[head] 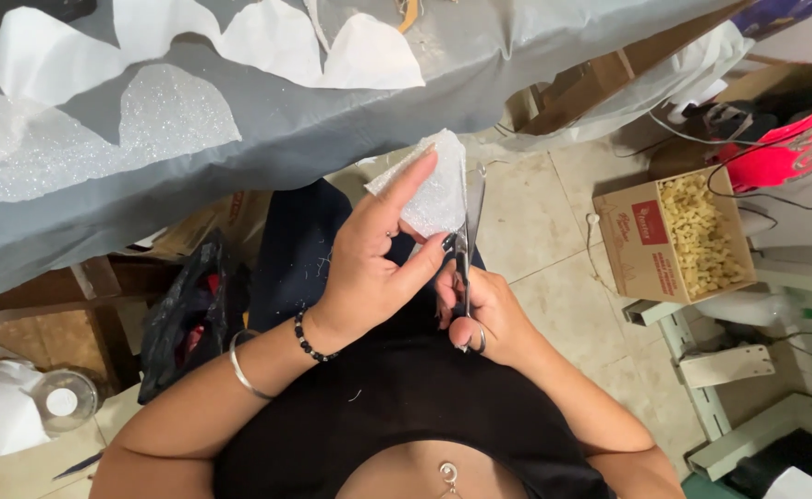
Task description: Using scissors to cut decorative shapes from glittery fabric and organizing them on a work table.
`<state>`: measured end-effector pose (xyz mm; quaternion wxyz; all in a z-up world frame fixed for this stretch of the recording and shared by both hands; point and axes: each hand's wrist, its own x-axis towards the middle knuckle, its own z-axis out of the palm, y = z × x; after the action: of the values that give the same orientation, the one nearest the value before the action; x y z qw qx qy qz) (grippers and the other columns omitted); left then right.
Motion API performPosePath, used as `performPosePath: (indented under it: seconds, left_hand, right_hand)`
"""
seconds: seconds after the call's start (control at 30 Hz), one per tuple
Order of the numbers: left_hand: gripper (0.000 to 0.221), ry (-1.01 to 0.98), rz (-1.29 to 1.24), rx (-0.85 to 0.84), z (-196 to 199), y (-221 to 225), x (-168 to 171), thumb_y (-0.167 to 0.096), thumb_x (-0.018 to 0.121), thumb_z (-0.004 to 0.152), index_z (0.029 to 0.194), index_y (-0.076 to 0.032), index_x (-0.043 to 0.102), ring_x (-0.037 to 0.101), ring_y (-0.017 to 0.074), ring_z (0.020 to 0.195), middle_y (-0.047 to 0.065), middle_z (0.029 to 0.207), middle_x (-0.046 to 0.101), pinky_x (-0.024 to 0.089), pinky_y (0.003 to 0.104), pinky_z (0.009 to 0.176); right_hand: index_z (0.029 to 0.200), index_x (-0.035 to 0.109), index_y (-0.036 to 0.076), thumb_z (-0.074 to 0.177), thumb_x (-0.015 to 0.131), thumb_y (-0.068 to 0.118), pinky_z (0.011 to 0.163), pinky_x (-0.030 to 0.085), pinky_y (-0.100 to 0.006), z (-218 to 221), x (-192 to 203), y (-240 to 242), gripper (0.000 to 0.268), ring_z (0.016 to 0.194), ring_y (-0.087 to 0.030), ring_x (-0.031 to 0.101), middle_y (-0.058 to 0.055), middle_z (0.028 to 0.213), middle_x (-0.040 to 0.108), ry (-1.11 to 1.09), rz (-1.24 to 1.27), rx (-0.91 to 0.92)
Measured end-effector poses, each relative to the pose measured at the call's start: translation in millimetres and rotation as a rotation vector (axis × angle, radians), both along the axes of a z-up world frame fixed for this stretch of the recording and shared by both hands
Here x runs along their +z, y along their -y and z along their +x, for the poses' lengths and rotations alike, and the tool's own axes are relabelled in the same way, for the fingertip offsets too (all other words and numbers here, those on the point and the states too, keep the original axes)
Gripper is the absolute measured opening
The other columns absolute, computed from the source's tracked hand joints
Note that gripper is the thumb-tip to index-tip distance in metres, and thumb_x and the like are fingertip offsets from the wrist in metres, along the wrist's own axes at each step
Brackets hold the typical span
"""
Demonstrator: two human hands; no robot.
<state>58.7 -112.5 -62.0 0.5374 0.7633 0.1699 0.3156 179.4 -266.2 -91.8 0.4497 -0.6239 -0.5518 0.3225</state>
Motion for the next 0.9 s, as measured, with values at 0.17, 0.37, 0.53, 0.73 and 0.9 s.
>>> performPosePath:
  seconds: [0.17,0.37,0.53,0.73,0.9]
  left_hand:
    - [0.066,-0.002,0.041,-0.016,-3.7,-0.9,-5.5,-0.011,0.073,0.094,0.153,-0.016,0.046,0.064,0.012,0.097,0.005,0.156,0.056,0.052,0.025,0.102]
    - [0.066,0.038,0.027,-0.048,-6.0,-3.6,-5.7,-0.007,0.073,0.094,0.154,-0.015,0.045,0.064,0.0148,0.116,0.008,0.157,0.054,0.053,0.025,0.103]
    - [0.067,0.04,0.04,-0.054,-8.2,-8.7,-4.1,-0.006,0.073,0.094,0.154,-0.014,0.044,0.066,0.015,0.116,0.008,0.157,0.055,0.053,0.025,0.103]
    - [0.072,0.025,0.058,-0.076,-11.0,-16.7,1.4,-0.005,0.074,0.092,0.156,-0.016,0.042,0.062,0.0114,0.092,0.002,0.162,0.048,0.056,0.022,0.092]
    - [0.074,0.055,0.08,-0.134,-10.2,-22.5,5.5,-0.003,0.068,0.091,0.158,-0.016,0.04,0.059,0.0121,0.098,0.001,0.164,0.046,0.055,0.022,0.087]
  right_hand:
    - [0.084,0.042,0.016,0.086,0.024,0.091,0.064,0.053,-0.028,0.1,-2.8,0.3,0.077,0.064,-0.012,0.063,0.004,0.07,0.059,0.032,0.004,-0.012]
    - [0.083,0.041,0.016,0.087,0.023,0.09,0.062,0.05,-0.027,-1.4,-0.8,1.2,0.076,0.061,-0.011,0.059,0.004,0.069,0.059,0.053,-0.016,-0.039]
    - [0.082,0.041,0.017,0.089,0.023,0.088,0.06,0.048,-0.026,-0.6,-1.8,2.7,0.073,0.059,-0.011,0.057,0.003,0.069,0.057,0.078,-0.008,-0.047]
    - [0.081,0.041,0.016,0.089,0.026,0.086,0.058,0.045,-0.025,1.3,-2.2,5.3,0.072,0.055,-0.009,0.054,0.004,0.064,0.055,0.084,-0.011,-0.046]
    - [0.082,0.041,0.017,0.092,0.026,0.084,0.057,0.043,-0.025,4.3,-7.5,9.1,0.069,0.055,-0.009,0.05,0.005,0.066,0.052,0.151,0.004,-0.039]
